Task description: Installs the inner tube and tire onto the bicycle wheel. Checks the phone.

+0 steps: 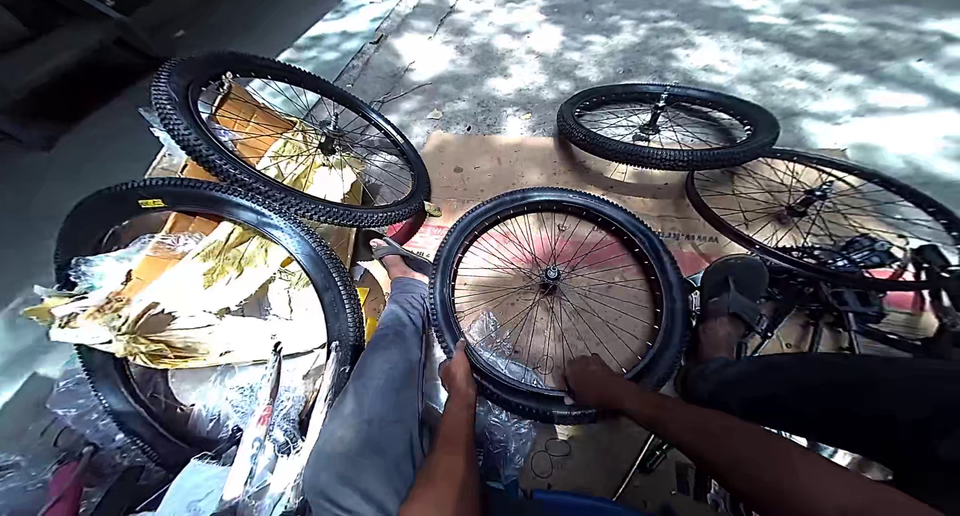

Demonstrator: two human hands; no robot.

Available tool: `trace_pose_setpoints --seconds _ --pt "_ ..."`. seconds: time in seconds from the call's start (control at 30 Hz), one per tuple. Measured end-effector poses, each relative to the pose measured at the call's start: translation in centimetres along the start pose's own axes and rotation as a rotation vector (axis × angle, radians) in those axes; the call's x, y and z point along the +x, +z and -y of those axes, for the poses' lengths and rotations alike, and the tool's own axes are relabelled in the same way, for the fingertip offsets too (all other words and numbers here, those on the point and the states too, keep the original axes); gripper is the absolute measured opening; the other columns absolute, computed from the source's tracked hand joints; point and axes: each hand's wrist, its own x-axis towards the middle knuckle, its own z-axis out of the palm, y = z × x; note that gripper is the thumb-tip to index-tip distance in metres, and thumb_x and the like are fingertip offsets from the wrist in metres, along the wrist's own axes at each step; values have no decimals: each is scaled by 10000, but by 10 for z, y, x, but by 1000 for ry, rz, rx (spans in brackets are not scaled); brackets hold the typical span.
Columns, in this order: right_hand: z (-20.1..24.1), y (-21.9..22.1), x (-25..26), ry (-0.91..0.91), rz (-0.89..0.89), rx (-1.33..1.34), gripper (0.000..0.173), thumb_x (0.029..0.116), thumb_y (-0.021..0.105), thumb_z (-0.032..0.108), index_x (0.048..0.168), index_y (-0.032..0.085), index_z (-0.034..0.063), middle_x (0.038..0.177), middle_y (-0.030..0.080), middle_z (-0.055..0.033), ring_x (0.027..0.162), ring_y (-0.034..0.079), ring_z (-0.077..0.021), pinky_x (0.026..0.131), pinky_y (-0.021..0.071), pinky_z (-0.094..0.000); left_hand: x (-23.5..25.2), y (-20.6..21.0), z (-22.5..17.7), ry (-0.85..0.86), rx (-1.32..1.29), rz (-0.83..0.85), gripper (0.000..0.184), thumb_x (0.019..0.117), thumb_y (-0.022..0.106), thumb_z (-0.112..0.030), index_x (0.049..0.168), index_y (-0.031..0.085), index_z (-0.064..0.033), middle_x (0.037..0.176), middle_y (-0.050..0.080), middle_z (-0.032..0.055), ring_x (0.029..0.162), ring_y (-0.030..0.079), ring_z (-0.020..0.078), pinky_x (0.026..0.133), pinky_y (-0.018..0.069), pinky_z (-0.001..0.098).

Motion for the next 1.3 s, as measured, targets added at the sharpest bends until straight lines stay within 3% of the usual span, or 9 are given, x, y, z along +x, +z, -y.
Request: trace_pose_setpoints --seconds 0.07,0.13,0.27,0.43,0.53,0.7,0.87,0.97,1.3 --pt "10 -7 -13 64 -59 3 369 977 637 267 1174 666 -44 1266 626 -274 1223 573 -461 1004 439 -648 -5 -7 -9 50 -105 31 766 896 780 -387 1442 458 44 1417 515 305 1309 510 442 1050 445 613" --pt "17 -10 -21 55 -145 75 363 990 613 283 1191 670 -13 1249 640 -259 1204 594 -447 996 459 -632 -9 -11 -22 116 -122 54 853 897 796 -308 1538 332 11 1496 444 300 1365 463 438 1083 428 604" --pt "33 -5 -11 -124 -234 184 386 984 637 319 1305 642 106 1311 616 -207 1213 598 -421 968 501 -630 -4 -11 -20 149 -39 114 901 857 835 -212 1559 304 -19 1476 463 308 1344 488 445 1065 446 608" --pt "58 6 4 -259 -378 223 416 1054 529 328 1406 564 109 1352 589 -201 1258 572 -405 1012 475 -605 -4 -7 -8 -26 69 202 1019 706 879 -63 1509 263 60 1367 513 334 1211 558 451 943 514 604" --pt "72 11 25 -287 -393 278 434 1074 474 379 1420 569 136 1356 599 -182 1256 583 -379 1022 479 -587 -6 -12 -1 -26 53 146 1007 684 930 -183 1464 359 97 1338 542 335 1195 567 455 958 505 607" --pt "85 5 75 -235 -180 562 520 1102 396 427 1474 511 83 1364 608 -230 1249 605 -398 1058 461 -603 6 7 -12 134 113 -30 1176 595 993 -402 1520 342 -80 1302 606 294 1193 596 459 976 491 639" --pt "79 -2 107 -231 -46 708 483 1038 578 443 1276 657 30 1133 693 -226 1071 664 -372 970 498 -596 30 2 4 148 91 99 783 669 948 -270 1321 581 -42 1149 683 241 1056 662 404 887 534 624" --pt "85 1 108 -144 -132 679 466 956 674 487 1122 720 54 1031 712 -188 1003 675 -359 903 518 -603 37 -11 7 92 -88 312 774 732 924 -224 1388 538 -84 1183 692 188 1038 685 331 858 573 551" --pt "97 -1 106 -8 -124 674 508 882 730 549 1042 731 67 1053 711 -173 1060 665 -355 926 517 -583 56 -25 13 20 -159 545 736 814 846 -167 1448 475 -131 1237 674 147 1061 674 276 858 576 479"
